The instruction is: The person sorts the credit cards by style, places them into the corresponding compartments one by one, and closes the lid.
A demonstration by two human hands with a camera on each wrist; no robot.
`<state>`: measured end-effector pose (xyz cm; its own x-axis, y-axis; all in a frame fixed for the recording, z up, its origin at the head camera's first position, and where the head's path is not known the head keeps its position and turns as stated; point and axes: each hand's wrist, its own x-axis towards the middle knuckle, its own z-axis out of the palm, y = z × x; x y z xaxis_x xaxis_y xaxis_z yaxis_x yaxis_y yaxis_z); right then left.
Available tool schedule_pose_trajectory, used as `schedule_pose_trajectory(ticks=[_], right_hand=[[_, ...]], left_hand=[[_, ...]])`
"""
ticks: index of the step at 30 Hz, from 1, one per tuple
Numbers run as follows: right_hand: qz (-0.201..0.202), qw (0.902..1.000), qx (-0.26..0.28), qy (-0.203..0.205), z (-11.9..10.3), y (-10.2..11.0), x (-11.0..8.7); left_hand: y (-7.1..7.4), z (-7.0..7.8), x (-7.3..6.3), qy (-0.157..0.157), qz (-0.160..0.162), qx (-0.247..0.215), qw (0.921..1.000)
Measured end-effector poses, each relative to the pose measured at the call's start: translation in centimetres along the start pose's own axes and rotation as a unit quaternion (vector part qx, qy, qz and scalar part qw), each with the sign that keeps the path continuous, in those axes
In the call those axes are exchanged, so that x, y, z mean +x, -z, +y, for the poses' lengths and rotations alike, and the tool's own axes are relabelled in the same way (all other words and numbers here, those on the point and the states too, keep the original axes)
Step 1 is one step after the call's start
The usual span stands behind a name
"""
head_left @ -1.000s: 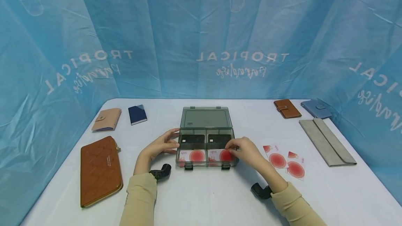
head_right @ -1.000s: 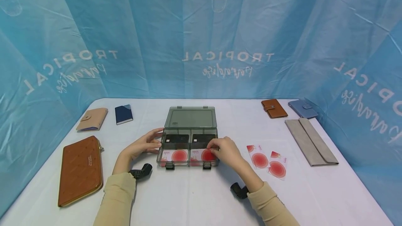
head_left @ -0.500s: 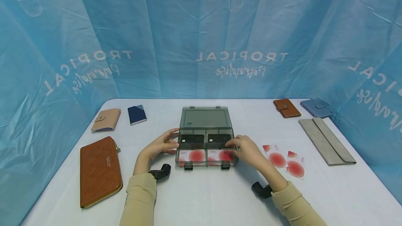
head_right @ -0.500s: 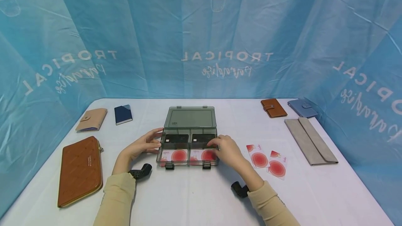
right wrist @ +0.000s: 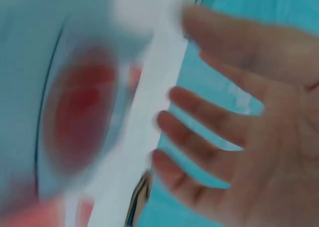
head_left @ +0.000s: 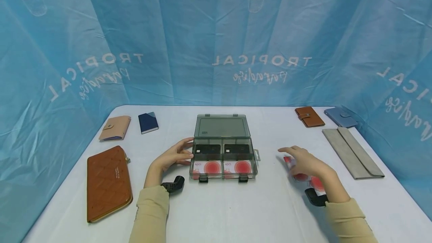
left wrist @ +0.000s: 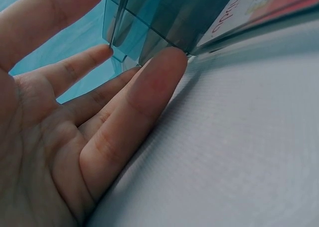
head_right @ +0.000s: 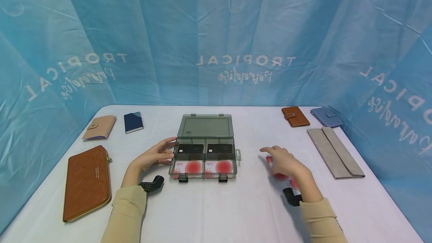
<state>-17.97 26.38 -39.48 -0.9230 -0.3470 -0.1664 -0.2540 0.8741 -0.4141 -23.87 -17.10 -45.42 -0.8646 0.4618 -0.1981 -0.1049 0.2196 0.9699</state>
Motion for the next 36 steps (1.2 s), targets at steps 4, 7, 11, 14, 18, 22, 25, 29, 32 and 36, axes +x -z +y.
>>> schedule_pose_trajectory(ticks=[4,7,11,14,18,22,25,29,32,36], right_hand=[[-0.055,0.9949,-0.052,-0.067,1.5,0.1,-0.7],[-0.056,0.9927,-0.065,-0.084,2.1,-0.1,-0.6],[-0.047,0.9924,-0.075,-0.085,2.5,-0.2,0.3],[-0.026,0.9935,-0.075,-0.081,2.5,-0.2,1.1],[0.027,0.9965,-0.023,-0.076,2.3,0.1,2.2],[0.074,0.9889,0.105,-0.075,1.9,0.7,2.7],[0.105,0.9721,0.196,-0.073,1.3,1.2,2.7],[0.146,0.9469,0.281,-0.058,-0.2,1.4,3.0],[0.163,0.9270,0.337,-0.029,-1.8,1.3,3.3],[0.155,0.8975,0.413,0.016,-3.9,0.9,3.8]], left_hand=[[0.0,0.0,0.0,0.002,0.004,0.000,1.0000],[0.1,0.0,-0.1,0.001,0.004,0.003,1.0000],[0.2,-0.2,-0.1,0.001,0.004,0.001,1.0000],[0.2,-0.2,-0.1,0.003,0.005,0.001,1.0000],[0.1,-0.3,-0.1,0.003,0.003,0.002,1.0000],[0.1,-0.3,-0.1,-0.001,0.000,0.000,1.0000],[0.0,-0.2,-0.1,-0.001,0.001,-0.001,1.0000],[0.0,0.0,-0.1,0.000,0.002,0.000,1.0000],[0.0,0.1,-0.1,-0.002,-0.001,0.002,1.0000],[0.1,0.0,0.0,-0.006,-0.009,0.002,0.9999]])
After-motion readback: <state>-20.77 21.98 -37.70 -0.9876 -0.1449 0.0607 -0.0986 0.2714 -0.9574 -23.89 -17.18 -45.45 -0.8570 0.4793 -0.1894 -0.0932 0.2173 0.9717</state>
